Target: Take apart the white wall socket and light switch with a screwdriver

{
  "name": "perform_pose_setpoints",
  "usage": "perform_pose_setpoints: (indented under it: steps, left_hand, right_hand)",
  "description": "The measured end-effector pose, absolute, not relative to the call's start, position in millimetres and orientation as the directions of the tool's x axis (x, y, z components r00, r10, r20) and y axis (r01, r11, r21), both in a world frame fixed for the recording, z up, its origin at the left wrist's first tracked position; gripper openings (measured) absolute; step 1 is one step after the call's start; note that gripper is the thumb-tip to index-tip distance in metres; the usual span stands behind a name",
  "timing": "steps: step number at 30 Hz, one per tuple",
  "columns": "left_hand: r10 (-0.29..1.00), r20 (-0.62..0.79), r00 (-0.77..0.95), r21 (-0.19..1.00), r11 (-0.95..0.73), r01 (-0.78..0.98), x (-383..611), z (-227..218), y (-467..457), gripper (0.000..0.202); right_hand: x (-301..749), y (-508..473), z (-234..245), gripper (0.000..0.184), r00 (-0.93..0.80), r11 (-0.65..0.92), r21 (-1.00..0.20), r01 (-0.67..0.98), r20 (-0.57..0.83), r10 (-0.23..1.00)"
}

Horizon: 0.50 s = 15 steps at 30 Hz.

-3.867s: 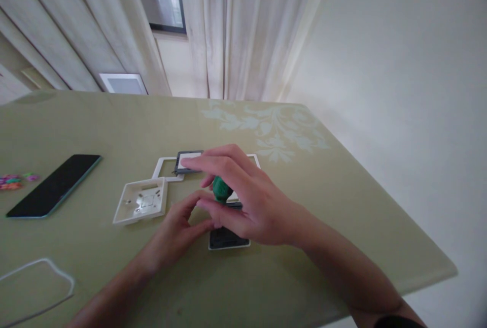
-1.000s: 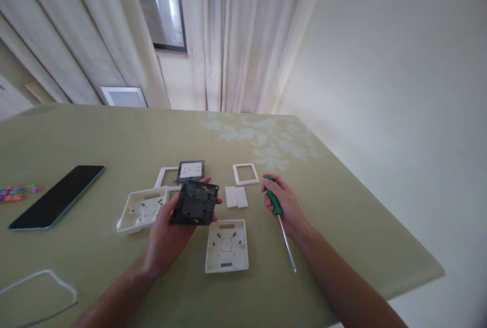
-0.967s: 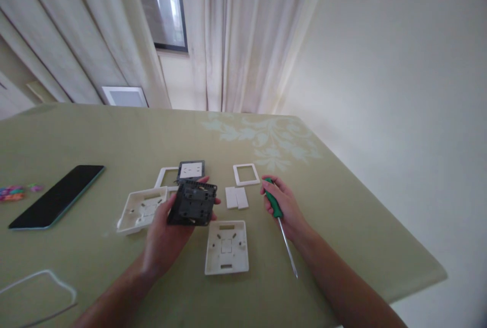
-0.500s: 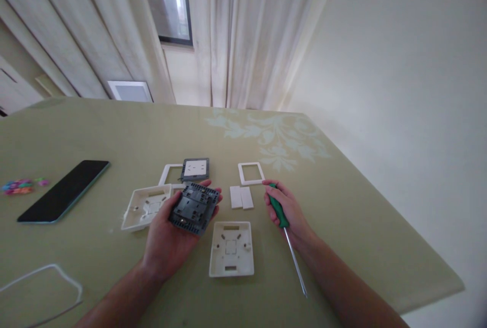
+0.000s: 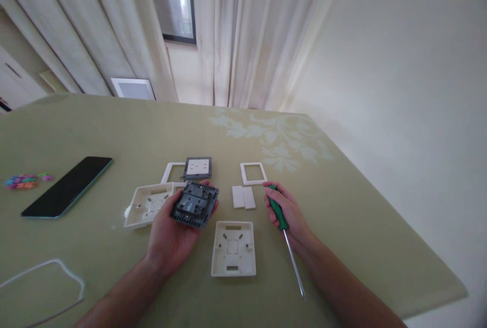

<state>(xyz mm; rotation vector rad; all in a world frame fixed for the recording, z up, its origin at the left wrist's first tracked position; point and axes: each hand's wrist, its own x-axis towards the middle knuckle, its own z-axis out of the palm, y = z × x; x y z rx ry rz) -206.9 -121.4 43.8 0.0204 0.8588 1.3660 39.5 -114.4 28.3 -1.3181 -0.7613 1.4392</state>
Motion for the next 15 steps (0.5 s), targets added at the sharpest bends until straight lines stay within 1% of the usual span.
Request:
perform_pose_setpoints:
  steps: [4,9,15]
  left_hand:
    - [0.841,-0.534,-0.081,0.492,0.232,-0.839,-206.6,41.3,-119.4,0.044]
    - [0.835,-0.546,-0.069,0.471,0.237,-0.85,-208.2,39.9,-116.5,0.045]
    - [0.796,-0.599,-0.091,0.461,0.25,-0.851,-207.0,42.4,-113.9,0.042]
  right_hand:
    - [39.5,-114.1,28.1,0.056,0.117,-0.287,-0.923,-0.256,-0.324,0.939]
    - [39.2,-113.6,27.3,0.056,0.12,-0.288,-0.922,-0.259,-0.326,0.938]
    - [38.9,-114.0,26.5,0.055,0.111,-0.279,-0.923,-0.264,-0.316,0.942]
